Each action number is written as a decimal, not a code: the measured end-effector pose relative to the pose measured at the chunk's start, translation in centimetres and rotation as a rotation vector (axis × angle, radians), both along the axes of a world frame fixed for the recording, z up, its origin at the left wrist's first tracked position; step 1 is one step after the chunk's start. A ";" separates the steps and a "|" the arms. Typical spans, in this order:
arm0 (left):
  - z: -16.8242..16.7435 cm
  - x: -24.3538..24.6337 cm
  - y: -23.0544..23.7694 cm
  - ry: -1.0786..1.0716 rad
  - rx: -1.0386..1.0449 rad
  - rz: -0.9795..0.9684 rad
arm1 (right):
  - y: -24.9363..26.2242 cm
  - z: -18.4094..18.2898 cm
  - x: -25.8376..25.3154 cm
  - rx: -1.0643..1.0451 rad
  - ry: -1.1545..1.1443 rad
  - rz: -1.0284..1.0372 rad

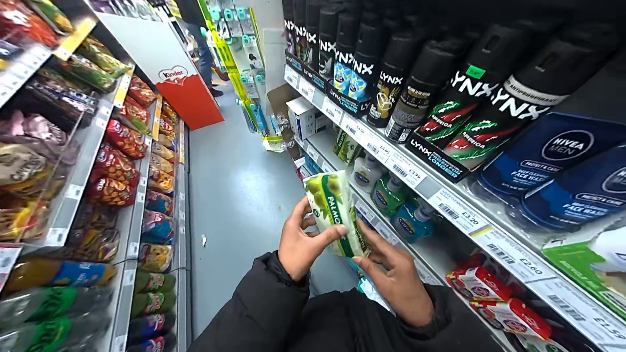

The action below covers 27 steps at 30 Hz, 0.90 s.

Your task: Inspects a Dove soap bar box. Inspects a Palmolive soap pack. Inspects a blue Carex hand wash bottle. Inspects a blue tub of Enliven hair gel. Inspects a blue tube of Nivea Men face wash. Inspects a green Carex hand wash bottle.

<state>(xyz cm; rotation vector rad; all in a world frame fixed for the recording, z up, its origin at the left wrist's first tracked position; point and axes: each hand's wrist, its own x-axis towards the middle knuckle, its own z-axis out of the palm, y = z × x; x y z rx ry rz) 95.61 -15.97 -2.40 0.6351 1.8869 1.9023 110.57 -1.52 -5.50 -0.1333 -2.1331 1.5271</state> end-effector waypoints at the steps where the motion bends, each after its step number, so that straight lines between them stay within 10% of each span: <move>1: -0.3 -0.1 0.4 -0.027 -0.026 0.013 | -0.1 -0.2 -0.3 0.105 0.015 -0.015; 10: -2.0 -4.5 3.3 -0.160 -0.056 0.011 | 0.7 -1.8 -3.3 0.256 0.032 -0.070; 27: -6.6 -24.0 18.9 0.381 -0.219 -0.184 | 3.7 -0.4 -8.5 0.231 -0.049 -0.215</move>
